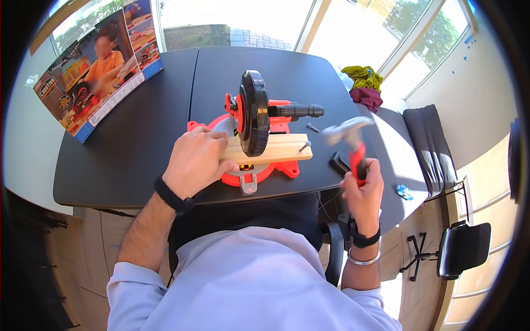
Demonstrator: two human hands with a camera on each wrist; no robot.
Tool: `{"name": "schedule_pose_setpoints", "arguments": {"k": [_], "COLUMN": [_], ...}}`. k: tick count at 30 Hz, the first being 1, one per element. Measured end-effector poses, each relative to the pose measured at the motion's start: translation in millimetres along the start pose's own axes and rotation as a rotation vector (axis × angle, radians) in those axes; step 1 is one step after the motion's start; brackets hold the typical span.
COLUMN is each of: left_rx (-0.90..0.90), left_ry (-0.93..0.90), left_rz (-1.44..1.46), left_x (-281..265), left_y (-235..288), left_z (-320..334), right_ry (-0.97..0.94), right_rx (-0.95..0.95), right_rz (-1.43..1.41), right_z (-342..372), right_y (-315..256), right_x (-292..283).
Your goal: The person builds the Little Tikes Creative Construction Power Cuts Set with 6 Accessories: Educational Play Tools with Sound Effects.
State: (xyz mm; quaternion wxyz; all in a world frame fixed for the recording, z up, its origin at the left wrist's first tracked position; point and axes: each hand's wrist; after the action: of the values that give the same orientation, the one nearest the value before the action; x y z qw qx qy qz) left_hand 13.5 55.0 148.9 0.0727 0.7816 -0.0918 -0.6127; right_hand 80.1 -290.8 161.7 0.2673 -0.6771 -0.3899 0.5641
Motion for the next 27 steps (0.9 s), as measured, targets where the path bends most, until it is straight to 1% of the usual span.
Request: {"name": "schedule_pose_setpoints", "arguments": {"k": [1,2,4,5,6,8,10,12,13,14,16,17,18,20,21,22,24,25,27], "left_rx": [-0.001,-0.003,-0.006,-0.009,-0.011,-0.018,-0.011,-0.006,-0.023,-0.040,-0.046,-0.051,-0.049,-0.051,-0.054,-0.048,-0.038,-0.033,-0.029], "left_ry": [0.007,0.013,0.017,0.018,0.018,0.020,0.022,0.021,-0.002,-0.024,-0.021,-0.016,-0.013,-0.018,-0.018,-0.018,-0.020,-0.017,-0.012], "left_rz": [0.003,0.006,0.002,-0.004,-0.005,0.030,0.021,0.017,0.020,0.021,0.031,0.039,0.035,0.011,0.011,0.010,0.010,0.012,0.017], "left_x": [0,1,0,0,0,0,0,1,-1,-2,-2,-3,-3,-1,-1,-2,-2,-2,-2], "left_y": [0,0,1,2,2,1,1,1,2,3,3,3,4,4,4,4,4,4,4], "left_z": [0,1,0,1,1,1,1,0,-1,-1,0,0,1,0,0,0,1,1,0], "right_ry": [0.039,0.040,-0.030,0.043,0.041,0.115,0.101,0.226,0.242,0.239,0.022,-0.086,-0.083,-0.084,-0.023,-0.025,0.148,0.171,0.175], "right_rx": [-0.158,-0.159,-0.222,-0.340,-0.341,-0.339,-0.362,-0.575,-0.606,-0.604,-0.348,-0.435,-0.437,-0.312,-0.366,-0.363,-0.463,-0.424,-0.414], "right_rz": [-0.015,-0.014,0.131,0.215,0.214,0.222,0.213,0.164,0.124,0.126,0.154,0.263,0.260,0.150,0.134,0.133,-0.026,-0.114,-0.158], "right_z": [0,2,5,6,6,8,8,9,11,14,19,18,20,24,24,25,25,27,30], "right_y": [8,12,9,8,7,3,2,1,-2,-5,-11,-16,-16,-15,-12,-10,-7,2,7], "right_x": [7,5,4,5,5,5,2,2,1,-1,-3,-4,-2,-1,-2,-1,-1,0,3]}}
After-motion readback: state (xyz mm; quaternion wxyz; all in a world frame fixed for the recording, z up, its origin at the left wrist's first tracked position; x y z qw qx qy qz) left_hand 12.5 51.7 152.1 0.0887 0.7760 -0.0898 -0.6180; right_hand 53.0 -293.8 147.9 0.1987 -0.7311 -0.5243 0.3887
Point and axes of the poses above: each hand's wrist, its own z-axis away from the middle knuckle, its own x-axis out of the palm, y = z × x, and after that the axes turned 3 degrees about -x, right-handed
